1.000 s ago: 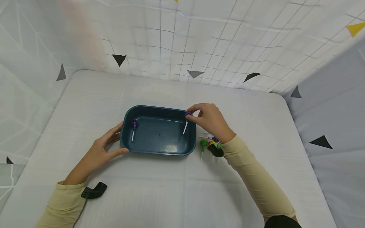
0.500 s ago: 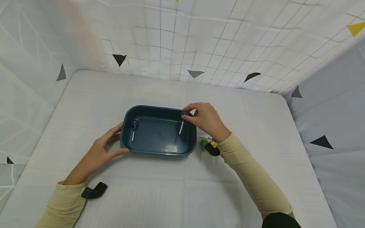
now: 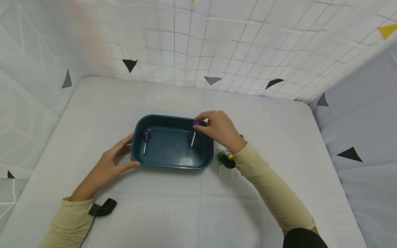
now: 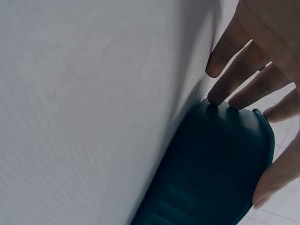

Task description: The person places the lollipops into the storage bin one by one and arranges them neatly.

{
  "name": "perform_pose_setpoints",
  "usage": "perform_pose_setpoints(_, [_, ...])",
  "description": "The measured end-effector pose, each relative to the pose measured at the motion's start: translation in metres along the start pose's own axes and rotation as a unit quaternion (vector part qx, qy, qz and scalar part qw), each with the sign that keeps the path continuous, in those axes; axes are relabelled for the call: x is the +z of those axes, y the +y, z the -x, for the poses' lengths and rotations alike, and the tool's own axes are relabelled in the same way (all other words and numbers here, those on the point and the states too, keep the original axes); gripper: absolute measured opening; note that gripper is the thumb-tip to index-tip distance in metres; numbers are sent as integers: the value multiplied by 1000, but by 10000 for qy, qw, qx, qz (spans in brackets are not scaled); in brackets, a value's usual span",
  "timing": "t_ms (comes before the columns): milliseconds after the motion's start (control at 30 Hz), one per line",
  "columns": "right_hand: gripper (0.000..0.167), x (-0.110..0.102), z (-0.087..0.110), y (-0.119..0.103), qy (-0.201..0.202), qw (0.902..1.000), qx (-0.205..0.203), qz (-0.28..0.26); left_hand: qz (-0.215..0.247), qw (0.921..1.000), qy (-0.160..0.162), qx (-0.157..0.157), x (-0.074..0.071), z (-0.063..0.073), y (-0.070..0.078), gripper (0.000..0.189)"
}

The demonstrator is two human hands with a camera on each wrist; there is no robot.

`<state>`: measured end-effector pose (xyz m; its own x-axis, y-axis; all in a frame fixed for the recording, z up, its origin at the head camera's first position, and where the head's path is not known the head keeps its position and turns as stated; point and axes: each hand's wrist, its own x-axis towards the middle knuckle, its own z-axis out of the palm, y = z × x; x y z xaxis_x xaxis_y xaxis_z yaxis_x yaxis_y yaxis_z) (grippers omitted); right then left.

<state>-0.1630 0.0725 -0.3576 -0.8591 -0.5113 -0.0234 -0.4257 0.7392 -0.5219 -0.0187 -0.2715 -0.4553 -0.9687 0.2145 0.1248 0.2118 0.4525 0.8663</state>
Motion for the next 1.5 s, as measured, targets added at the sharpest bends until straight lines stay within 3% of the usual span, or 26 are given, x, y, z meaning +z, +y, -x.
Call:
perform_pose_setpoints(1067, [22, 15, -14, -17, -259, 9996, -139, -32, -53, 10000, 32, -65, -2, 3, -2, 99])
perform_pose_setpoints(1500, [22, 20, -18, -26, -276, 9992, -272, 29, -62, 9999, 70, 144, 0, 2, -2, 100])
